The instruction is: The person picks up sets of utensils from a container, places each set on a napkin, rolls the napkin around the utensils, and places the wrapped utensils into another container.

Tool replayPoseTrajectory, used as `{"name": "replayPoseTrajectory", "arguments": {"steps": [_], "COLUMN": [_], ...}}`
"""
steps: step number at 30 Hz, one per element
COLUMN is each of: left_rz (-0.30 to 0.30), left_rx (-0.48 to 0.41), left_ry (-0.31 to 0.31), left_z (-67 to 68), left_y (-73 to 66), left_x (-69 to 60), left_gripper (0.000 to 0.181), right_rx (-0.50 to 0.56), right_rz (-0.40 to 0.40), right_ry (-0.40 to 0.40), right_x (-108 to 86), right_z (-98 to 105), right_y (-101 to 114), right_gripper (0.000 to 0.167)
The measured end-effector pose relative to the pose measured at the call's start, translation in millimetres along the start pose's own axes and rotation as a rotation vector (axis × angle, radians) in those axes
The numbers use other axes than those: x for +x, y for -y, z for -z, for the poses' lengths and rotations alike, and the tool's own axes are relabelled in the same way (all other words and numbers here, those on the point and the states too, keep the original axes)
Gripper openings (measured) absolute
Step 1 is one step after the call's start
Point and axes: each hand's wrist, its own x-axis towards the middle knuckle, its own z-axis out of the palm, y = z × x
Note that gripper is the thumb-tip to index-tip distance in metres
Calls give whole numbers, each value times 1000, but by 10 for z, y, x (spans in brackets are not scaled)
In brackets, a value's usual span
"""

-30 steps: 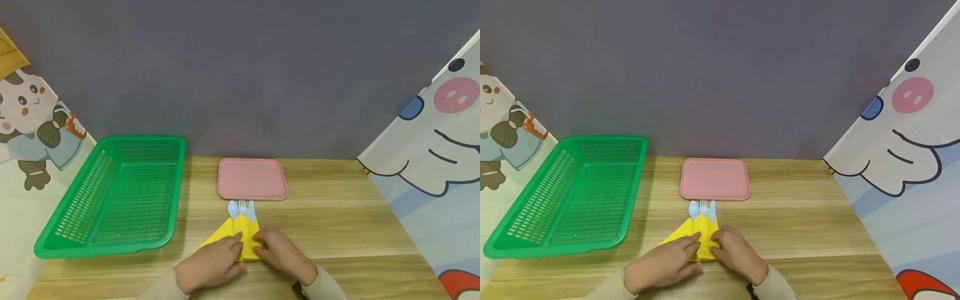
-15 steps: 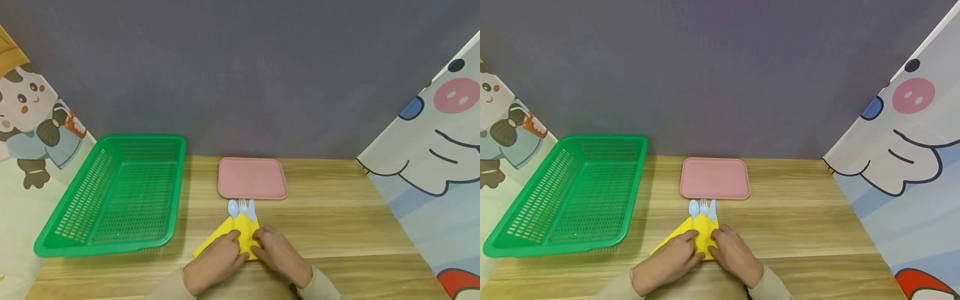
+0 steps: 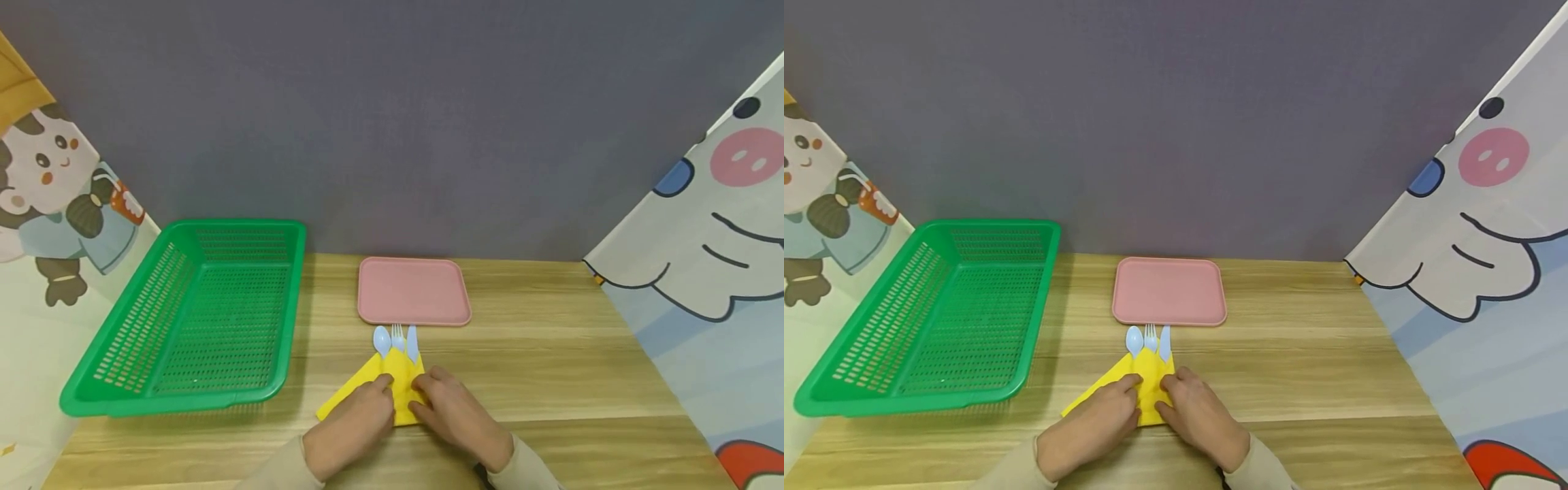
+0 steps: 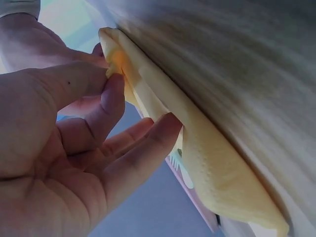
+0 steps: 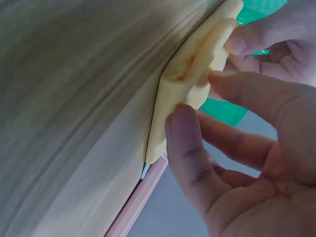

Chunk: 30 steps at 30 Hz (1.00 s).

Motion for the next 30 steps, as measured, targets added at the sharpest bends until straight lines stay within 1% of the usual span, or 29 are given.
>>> {"name": "replayPoseTrajectory", "arguments": {"steps": [2, 4, 7, 10, 11, 13, 16, 18, 21, 24, 27, 30], "left_rz": [17, 33, 64, 82, 91, 91, 81, 72, 75, 76, 67, 48], "left_rx": [-4, -1, -26, -34, -49, -40, -22, -14, -45, -65, -52, -27], "left_ry": [11, 27, 41, 42, 38, 32, 25, 24, 30, 21, -5, -22], "left_z": [-3, -6, -14, -28, -32, -42, -45, -40, -28, -28, -43, -50], "left_y": [2, -1, -13, -24, -26, -28, -28, -30, -31, -26, -12, 2], "left_x": [3, 8, 17, 27, 28, 33, 41, 45, 49, 41, 19, -13], "left_gripper": [5, 5, 6, 6, 6, 4, 3, 5, 3, 2, 4, 7], "right_rx": [-8, -23, -73, -123, -134, -147, -145, -156, -203, -264, -302, -317], "right_rz": [15, 33, 88, 198, 240, 320, 395, 415, 428, 439, 446, 451], "right_ry": [5, 11, -7, -52, -67, -88, -83, -56, 3, 59, 94, 107], "right_x": [-3, -8, -17, -19, -17, -12, -2, -2, -12, -30, -39, -36], "right_z": [-4, -8, -24, -52, -62, -82, -93, -87, -70, -55, -44, -39], "right_y": [5, 11, 11, 2, -3, -14, -38, -55, -81, -97, -98, -93], "right_gripper": [21, 23, 27, 25, 22, 18, 13, 17, 31, 43, 47, 48]}}
